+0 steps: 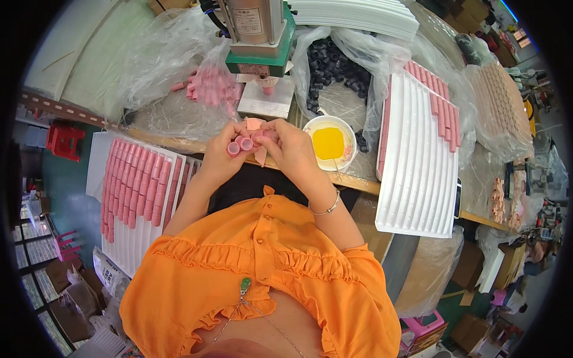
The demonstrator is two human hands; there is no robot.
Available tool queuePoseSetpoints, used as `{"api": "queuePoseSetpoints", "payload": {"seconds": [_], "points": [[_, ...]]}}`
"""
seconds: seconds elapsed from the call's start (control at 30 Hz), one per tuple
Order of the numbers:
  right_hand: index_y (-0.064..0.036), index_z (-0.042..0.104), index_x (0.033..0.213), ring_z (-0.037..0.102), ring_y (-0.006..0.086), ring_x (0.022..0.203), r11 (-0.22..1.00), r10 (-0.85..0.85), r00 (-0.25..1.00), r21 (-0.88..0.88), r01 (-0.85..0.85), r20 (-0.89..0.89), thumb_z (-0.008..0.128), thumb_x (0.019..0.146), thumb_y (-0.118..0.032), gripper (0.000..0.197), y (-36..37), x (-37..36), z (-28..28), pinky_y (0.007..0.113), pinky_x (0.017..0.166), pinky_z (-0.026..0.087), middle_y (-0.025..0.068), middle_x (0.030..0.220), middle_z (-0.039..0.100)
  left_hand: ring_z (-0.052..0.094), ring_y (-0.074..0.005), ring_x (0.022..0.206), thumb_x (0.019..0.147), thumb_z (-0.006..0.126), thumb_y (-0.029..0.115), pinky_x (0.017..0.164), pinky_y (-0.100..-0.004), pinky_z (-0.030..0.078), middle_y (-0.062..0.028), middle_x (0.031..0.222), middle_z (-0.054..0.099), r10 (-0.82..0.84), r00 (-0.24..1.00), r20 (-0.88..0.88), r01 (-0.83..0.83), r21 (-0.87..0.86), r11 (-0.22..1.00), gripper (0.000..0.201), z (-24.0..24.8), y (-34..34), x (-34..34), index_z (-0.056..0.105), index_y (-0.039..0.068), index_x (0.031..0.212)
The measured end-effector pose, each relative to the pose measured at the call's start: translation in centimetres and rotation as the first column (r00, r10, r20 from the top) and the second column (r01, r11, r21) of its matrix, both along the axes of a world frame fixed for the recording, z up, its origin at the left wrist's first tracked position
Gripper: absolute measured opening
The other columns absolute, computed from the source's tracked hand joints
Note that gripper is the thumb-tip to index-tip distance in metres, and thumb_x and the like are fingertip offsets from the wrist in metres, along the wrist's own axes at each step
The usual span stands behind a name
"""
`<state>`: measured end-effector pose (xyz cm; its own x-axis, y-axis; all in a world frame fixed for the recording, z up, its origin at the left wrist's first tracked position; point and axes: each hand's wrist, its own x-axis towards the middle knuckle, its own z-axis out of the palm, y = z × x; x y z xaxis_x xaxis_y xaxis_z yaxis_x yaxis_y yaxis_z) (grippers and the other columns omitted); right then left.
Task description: Manual assembly and packaging of lipstick tubes, including cleaning, capping, and placing them in trays.
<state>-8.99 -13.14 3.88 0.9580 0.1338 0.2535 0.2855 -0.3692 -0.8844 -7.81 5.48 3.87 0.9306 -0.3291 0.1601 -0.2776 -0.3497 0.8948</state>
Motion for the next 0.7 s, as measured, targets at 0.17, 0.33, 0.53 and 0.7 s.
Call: {"api": "queuePoseSetpoints", "payload": {"seconds": [0.17,0.33,0.53,0.7], "points": [[-0.0024,0.062,0.104,0.064,0.0194,0.069,0.993,0.099,0.994,-0.061,-0.102,-0.040,0.072,0.084,-0.016,0.026,0.9,0.0,1.0,0.031,0.063,0.049,0.0119,0.083,0.066,0.066,-0.0346,0.080,0.079,0.072,0.004,0.066,-0.0352,0.050,-0.0145,0.085,0.066,0.165,0.969,0.183,-0.180,0.067,0.982,0.022,0.7,2.1,-3.5,0.053,0.005,0.091],[-0.0037,0.061,0.104,0.062,0.0129,0.072,0.892,-0.427,0.899,-0.210,0.400,-0.099,0.062,0.095,-0.032,0.030,-8.3,7.5,-2.5,0.026,0.060,0.050,0.0045,0.086,0.066,0.067,-0.0299,0.083,0.080,0.071,0.004,0.074,-0.0350,0.051,-0.0118,0.091,0.068,0.507,0.838,0.202,-0.541,0.186,0.820,0.025,3.5,12.3,-9.1,0.058,0.005,0.102],[-0.0010,0.066,0.097,0.063,0.0146,0.059,0.898,-0.328,0.902,-0.389,0.205,-0.281,0.074,0.083,-0.035,0.037,-15.0,16.3,-12.2,0.029,0.056,0.049,0.0103,0.073,0.068,0.066,-0.0354,0.090,0.083,0.066,0.002,0.074,-0.0402,0.051,-0.0152,0.099,0.068,0.771,0.445,0.455,-0.871,0.421,0.253,0.022,0.7,27.4,-19.6,0.060,0.007,0.104],[0.0003,0.067,0.090,0.061,0.0136,0.054,0.894,-0.205,0.940,-0.444,0.066,-0.274,0.076,0.081,-0.025,0.029,-15.5,18.6,-13.4,0.028,0.052,0.048,0.0094,0.072,0.067,0.063,-0.0370,0.097,0.082,0.065,0.002,0.077,-0.0430,0.049,-0.0169,0.102,0.067,0.781,0.291,0.552,-0.896,0.444,0.019,0.022,-2.6,32.2,-22.2,0.061,0.006,0.103]]}}
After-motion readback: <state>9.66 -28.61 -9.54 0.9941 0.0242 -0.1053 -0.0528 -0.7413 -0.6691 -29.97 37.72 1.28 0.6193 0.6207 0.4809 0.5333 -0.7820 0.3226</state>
